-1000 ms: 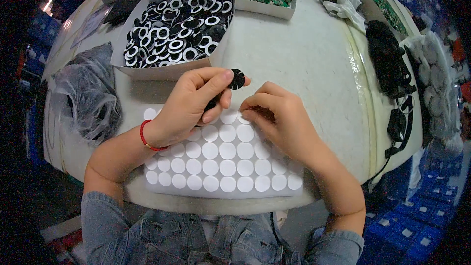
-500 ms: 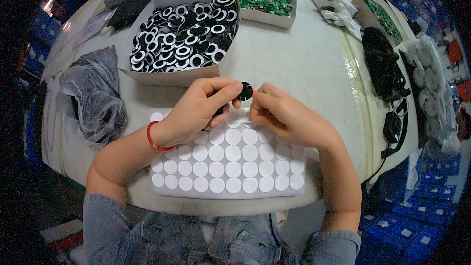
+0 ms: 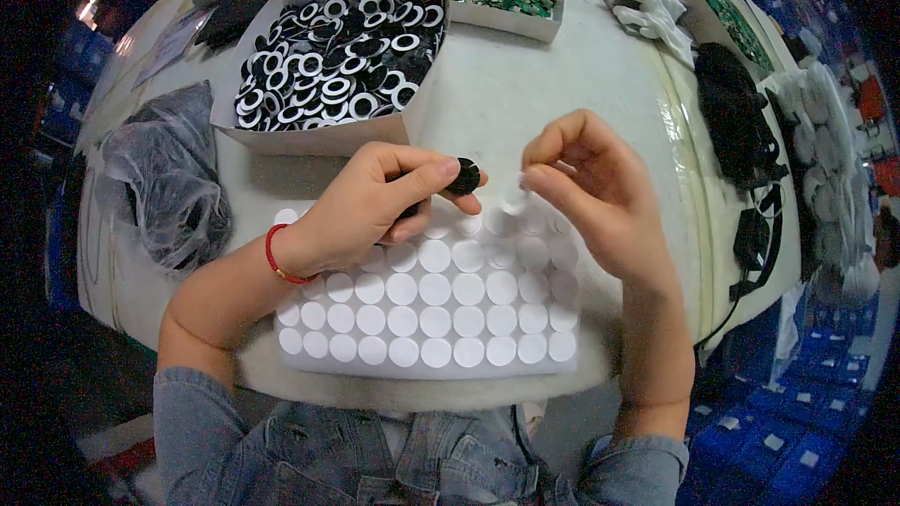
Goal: The person assembles small circular components by applying white rings to them by hand, then organizes the assembled components in a white grid tray.
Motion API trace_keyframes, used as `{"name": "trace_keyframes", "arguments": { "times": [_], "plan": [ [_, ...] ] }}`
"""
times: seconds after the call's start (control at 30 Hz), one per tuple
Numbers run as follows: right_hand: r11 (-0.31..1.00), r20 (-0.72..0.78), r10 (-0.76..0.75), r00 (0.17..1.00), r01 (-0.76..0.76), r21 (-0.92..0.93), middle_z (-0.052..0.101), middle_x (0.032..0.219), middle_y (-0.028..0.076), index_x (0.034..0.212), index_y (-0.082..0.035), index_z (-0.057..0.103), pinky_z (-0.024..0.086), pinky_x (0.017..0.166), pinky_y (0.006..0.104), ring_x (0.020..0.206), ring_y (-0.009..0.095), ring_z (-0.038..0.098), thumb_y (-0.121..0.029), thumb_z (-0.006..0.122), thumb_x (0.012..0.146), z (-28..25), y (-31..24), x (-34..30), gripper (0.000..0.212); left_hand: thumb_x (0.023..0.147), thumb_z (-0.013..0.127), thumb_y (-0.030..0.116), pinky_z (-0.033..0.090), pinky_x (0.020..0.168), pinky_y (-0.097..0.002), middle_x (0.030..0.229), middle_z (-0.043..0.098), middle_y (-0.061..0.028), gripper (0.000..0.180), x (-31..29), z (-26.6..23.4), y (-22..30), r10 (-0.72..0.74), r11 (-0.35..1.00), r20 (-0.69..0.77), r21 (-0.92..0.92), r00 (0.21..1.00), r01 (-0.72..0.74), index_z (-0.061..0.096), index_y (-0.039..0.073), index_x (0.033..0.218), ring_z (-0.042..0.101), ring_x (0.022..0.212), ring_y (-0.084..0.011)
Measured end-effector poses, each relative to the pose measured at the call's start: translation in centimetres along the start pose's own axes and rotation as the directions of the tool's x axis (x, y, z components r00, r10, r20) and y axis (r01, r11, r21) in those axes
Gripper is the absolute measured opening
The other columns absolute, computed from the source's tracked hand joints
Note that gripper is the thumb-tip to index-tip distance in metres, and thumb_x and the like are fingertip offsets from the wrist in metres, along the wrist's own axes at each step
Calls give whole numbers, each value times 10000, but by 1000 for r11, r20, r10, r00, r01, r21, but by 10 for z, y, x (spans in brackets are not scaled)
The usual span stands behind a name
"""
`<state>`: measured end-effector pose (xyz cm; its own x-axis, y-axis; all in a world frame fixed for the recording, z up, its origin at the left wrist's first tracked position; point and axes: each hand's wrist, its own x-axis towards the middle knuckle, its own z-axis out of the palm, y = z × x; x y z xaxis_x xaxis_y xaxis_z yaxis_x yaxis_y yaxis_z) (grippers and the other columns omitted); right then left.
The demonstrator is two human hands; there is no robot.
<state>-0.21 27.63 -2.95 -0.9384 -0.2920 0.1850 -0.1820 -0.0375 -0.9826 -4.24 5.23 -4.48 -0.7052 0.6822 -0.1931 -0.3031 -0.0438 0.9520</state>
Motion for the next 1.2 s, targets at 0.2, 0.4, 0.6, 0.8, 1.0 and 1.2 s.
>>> {"name": "trace_keyframes", "arguments": {
  "times": [0.2, 0.4, 0.6, 0.8, 1.0, 1.2],
  "plan": [
    [997, -265, 38, 964, -55, -55, 552, 863, 20, 986, -21, 468, 458, 688, 214, 787, 72, 560, 22, 659, 805, 32, 7, 3, 267, 1001, 416, 349, 279, 391, -173, 851, 687, -88, 422, 2, -4, -5, -29, 999, 59, 24, 998, 27, 645, 3, 923, 386, 438, -22],
    [995, -295, 17, 955, -45, -87, 559, 815, 36, 987, -19, 444, 461, 653, 212, 742, 80, 565, 36, 647, 803, 40, 6, 2, 279, 982, 457, 392, 310, 393, -192, 708, 659, -29, 467, -2, 1, 4, -23, 993, 72, 116, 997, 15, 688, -4, 893, 393, 442, -20],
    [990, -309, -23, 951, -22, -143, 552, 820, 32, 979, -23, 447, 464, 641, 211, 744, 79, 567, 31, 652, 799, 38, 10, 4, 279, 970, 504, 268, 292, 408, -188, 590, 556, 32, 331, 0, -2, -3, 18, 983, 89, 181, 996, -34, 681, -13, 965, 395, 468, -14],
    [989, -320, -11, 947, -37, -143, 542, 836, 28, 968, -26, 451, 465, 638, 205, 748, 78, 568, 30, 659, 791, 39, 11, 4, 279, 938, 534, 174, 310, 435, -182, 604, 554, 42, 250, -1, -3, -2, 21, 976, 97, 216, 995, -42, 681, -20, 992, 403, 487, -7],
    [984, -302, -14, 953, -41, -173, 522, 831, 12, 963, -31, 446, 460, 642, 210, 746, 67, 555, 19, 652, 793, 39, 13, 2, 272, 920, 534, 144, 325, 445, -184, 609, 550, 46, 230, -2, -2, -3, 41, 972, 76, 228, 996, -57, 679, -17, 997, 416, 497, -6],
    [985, -205, 74, 976, -104, -140, 492, 816, -12, 957, -52, 448, 422, 635, 200, 721, 48, 509, -7, 662, 800, 41, 18, -2, 269, 913, 542, 138, 328, 445, -185, 633, 560, 39, 201, -2, -2, -3, 54, 974, 7, 220, 998, -55, 669, -12, 955, 419, 498, -9]
  ]
}}
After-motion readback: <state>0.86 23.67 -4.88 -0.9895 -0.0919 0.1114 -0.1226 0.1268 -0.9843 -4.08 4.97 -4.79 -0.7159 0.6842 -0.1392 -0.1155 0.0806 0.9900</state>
